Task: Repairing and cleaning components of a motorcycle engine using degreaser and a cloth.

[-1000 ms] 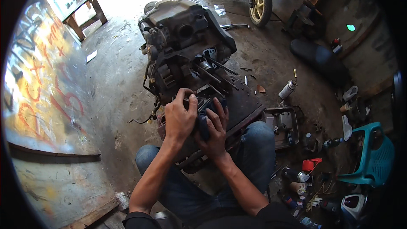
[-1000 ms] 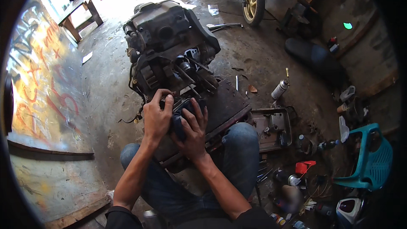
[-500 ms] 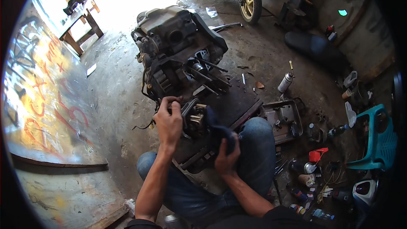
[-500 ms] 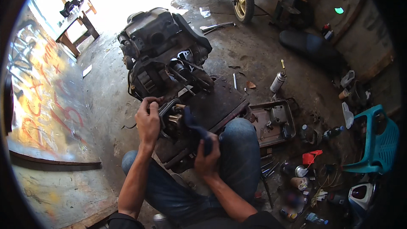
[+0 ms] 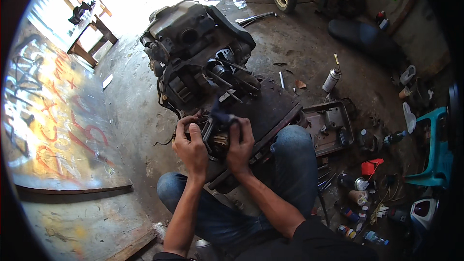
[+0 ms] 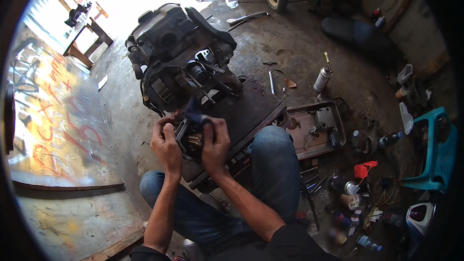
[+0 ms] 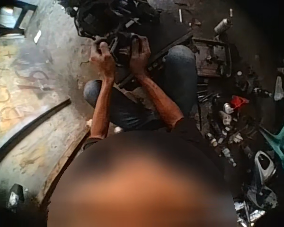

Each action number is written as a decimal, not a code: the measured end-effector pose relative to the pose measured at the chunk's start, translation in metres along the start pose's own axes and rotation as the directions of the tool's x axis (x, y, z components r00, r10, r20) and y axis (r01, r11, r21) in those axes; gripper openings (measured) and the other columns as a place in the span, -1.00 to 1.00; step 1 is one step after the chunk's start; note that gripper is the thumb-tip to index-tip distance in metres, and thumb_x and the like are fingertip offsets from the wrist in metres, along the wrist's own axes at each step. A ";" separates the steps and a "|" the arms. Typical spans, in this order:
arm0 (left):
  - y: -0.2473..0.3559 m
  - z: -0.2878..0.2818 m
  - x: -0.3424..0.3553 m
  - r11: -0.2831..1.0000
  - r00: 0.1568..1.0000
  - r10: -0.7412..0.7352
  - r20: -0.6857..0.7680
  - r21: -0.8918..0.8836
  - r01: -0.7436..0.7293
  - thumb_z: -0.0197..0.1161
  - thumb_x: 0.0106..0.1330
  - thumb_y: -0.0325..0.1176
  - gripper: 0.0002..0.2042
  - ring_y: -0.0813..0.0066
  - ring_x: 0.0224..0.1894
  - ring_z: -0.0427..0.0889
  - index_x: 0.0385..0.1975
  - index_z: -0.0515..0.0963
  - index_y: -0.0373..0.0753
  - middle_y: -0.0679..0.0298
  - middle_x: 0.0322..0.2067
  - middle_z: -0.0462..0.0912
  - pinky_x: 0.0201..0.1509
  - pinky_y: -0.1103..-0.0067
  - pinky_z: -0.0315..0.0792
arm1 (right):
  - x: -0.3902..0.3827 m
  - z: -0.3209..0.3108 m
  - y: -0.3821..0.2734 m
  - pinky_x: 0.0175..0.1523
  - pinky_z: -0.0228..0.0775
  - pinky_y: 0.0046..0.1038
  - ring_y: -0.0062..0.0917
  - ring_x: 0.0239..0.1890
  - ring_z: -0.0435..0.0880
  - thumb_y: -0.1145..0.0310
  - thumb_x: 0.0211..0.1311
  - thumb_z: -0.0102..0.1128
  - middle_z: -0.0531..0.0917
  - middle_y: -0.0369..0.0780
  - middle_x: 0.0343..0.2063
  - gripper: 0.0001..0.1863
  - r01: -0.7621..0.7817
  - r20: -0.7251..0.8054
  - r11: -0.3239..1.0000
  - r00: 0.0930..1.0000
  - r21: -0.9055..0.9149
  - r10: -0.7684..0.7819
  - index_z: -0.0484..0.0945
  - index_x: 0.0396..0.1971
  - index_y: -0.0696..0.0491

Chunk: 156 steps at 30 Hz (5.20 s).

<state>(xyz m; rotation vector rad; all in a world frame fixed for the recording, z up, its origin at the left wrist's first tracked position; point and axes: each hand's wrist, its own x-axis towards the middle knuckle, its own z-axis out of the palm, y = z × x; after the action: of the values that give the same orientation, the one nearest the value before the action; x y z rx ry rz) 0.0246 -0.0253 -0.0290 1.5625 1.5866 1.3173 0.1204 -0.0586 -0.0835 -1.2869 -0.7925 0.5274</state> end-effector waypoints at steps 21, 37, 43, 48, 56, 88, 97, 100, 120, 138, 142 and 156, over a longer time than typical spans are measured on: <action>-0.016 -0.008 0.001 0.998 0.994 -0.067 -0.088 0.011 0.068 0.06 0.54 -0.32 -0.70 0.32 -0.11 0.74 -0.11 0.67 -0.42 0.04 -0.20 0.81 0.09 0.38 0.55 | 0.001 0.007 0.041 0.18 0.42 -0.35 -0.34 0.01 0.61 0.09 0.67 0.01 0.65 -0.07 -0.05 -0.53 -0.431 -0.098 0.846 0.872 0.313 0.480 0.55 0.19 0.22; -0.025 -0.015 0.005 0.977 0.974 -0.207 -0.091 0.037 0.211 0.12 0.59 -0.19 -0.62 0.16 -0.06 0.75 0.00 0.63 -0.46 -0.03 -0.11 0.79 0.14 0.34 0.53 | -0.086 -0.067 0.022 0.34 0.50 -0.16 -0.05 0.30 0.63 0.62 0.38 0.19 0.62 0.01 0.26 -0.49 0.242 0.301 0.919 0.942 -0.312 -0.146 0.61 0.31 0.03; -0.046 -0.013 0.009 0.980 0.979 -0.199 -0.052 -0.023 0.198 0.13 0.58 -0.16 -0.60 0.18 -0.01 0.74 0.03 0.63 -0.46 -0.04 -0.09 0.79 0.17 0.35 0.52 | -0.030 -0.042 -0.039 0.31 0.49 -0.13 0.01 0.22 0.65 0.51 0.49 0.19 0.63 0.08 0.20 -0.51 0.208 0.105 0.968 0.975 -0.144 -0.194 0.50 0.38 0.08; -0.037 -0.012 0.008 0.980 0.979 -0.197 -0.049 0.003 0.198 0.11 0.60 -0.19 -0.61 0.25 -0.02 0.73 0.02 0.63 -0.47 -0.02 -0.10 0.79 0.17 0.37 0.51 | -0.019 -0.012 -0.004 0.38 0.44 -0.14 0.03 0.29 0.61 0.45 0.51 0.18 0.62 0.07 0.23 -0.50 0.344 0.333 0.884 0.913 -0.317 -0.236 0.45 0.40 0.12; -0.057 -0.021 0.019 0.968 0.966 -0.253 -0.055 -0.018 0.252 0.08 0.60 -0.24 -0.64 0.38 -0.10 0.71 -0.01 0.65 -0.45 0.07 -0.13 0.81 0.13 0.42 0.51 | -0.055 -0.060 0.006 0.36 0.45 -0.27 -0.08 0.29 0.64 0.38 0.54 0.15 0.66 0.06 0.20 -0.60 -0.028 0.202 0.971 0.976 -0.239 0.078 0.57 0.28 0.15; -0.030 -0.016 0.010 0.975 0.971 -0.217 -0.096 -0.065 0.212 0.13 0.51 -0.28 -0.69 0.25 -0.12 0.78 -0.05 0.68 -0.41 0.00 -0.19 0.82 0.07 0.36 0.57 | -0.014 -0.022 0.003 0.43 0.33 -0.23 -0.09 0.34 0.57 0.21 0.64 0.03 0.61 0.04 0.26 -0.52 0.028 0.244 0.987 0.970 -0.158 0.012 0.49 0.32 0.24; -0.042 -0.010 0.008 0.972 0.962 -0.235 -0.143 -0.062 0.228 0.15 0.48 -0.20 -0.66 -0.01 -0.17 0.80 -0.07 0.66 -0.40 -0.10 -0.26 0.79 0.00 0.27 0.60 | -0.037 -0.033 0.024 0.53 0.19 -0.12 0.00 0.47 0.41 0.19 0.67 -0.06 0.45 0.12 0.40 -0.46 0.152 0.307 0.960 0.949 -0.233 -0.076 0.42 0.37 0.31; -0.033 -0.010 0.007 0.979 0.972 -0.203 -0.118 -0.058 0.197 0.15 0.49 -0.19 -0.65 -0.02 -0.18 0.81 -0.06 0.65 -0.40 -0.12 -0.28 0.78 -0.03 0.25 0.60 | -0.017 -0.015 0.003 0.52 0.21 -0.12 0.01 0.46 0.42 0.21 0.66 -0.07 0.47 0.15 0.38 -0.48 0.100 0.315 0.989 0.947 -0.109 -0.061 0.45 0.34 0.32; -0.013 -0.010 -0.004 0.981 0.982 -0.187 0.004 -0.048 0.187 0.17 0.48 -0.23 -0.70 0.07 -0.15 0.80 -0.04 0.64 -0.35 -0.06 -0.23 0.78 -0.03 0.30 0.59 | -0.022 -0.020 0.018 0.38 0.37 -0.25 -0.13 0.28 0.58 0.28 0.65 -0.12 0.61 0.06 0.22 -0.53 -0.222 0.179 0.975 0.961 0.033 0.213 0.48 0.32 0.28; -0.036 -0.008 0.009 0.976 0.972 -0.202 -0.120 -0.104 0.190 0.16 0.53 -0.21 -0.69 0.07 -0.24 0.80 -0.09 0.64 -0.37 -0.08 -0.34 0.77 -0.08 0.25 0.58 | -0.057 -0.029 0.009 0.62 -0.09 0.13 -0.02 0.56 0.21 0.39 0.53 0.01 0.35 -0.09 0.52 -0.49 0.479 0.500 0.792 0.826 -0.380 -0.260 0.48 0.43 0.05; -0.030 -0.013 0.009 0.966 0.967 -0.247 -0.065 -0.101 0.240 0.17 0.54 -0.21 -0.70 0.02 -0.25 0.80 -0.09 0.63 -0.37 -0.09 -0.35 0.76 -0.10 0.24 0.58 | -0.075 -0.056 0.003 0.61 -0.11 0.20 -0.04 0.55 0.24 0.40 0.52 0.04 0.38 -0.09 0.49 -0.54 0.521 0.496 0.666 0.831 -0.535 -0.251 0.54 0.36 0.05; -0.051 -0.008 0.010 0.982 0.981 -0.173 -0.088 -0.086 0.166 0.18 0.57 -0.19 -0.67 0.26 -0.13 0.78 -0.04 0.64 -0.39 -0.02 -0.22 0.79 0.01 0.36 0.58 | -0.033 -0.021 -0.026 0.65 -0.12 0.05 -0.06 0.60 0.20 0.31 0.63 -0.07 0.44 -0.12 0.47 -0.56 0.626 0.651 0.647 0.715 -0.435 -0.254 0.51 0.35 0.14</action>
<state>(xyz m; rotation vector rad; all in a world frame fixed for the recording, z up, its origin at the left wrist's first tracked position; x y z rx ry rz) -0.0060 -0.0099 -0.0694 1.3044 1.6645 1.3595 0.1132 -0.1020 -0.0669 -1.4741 -1.8640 0.1762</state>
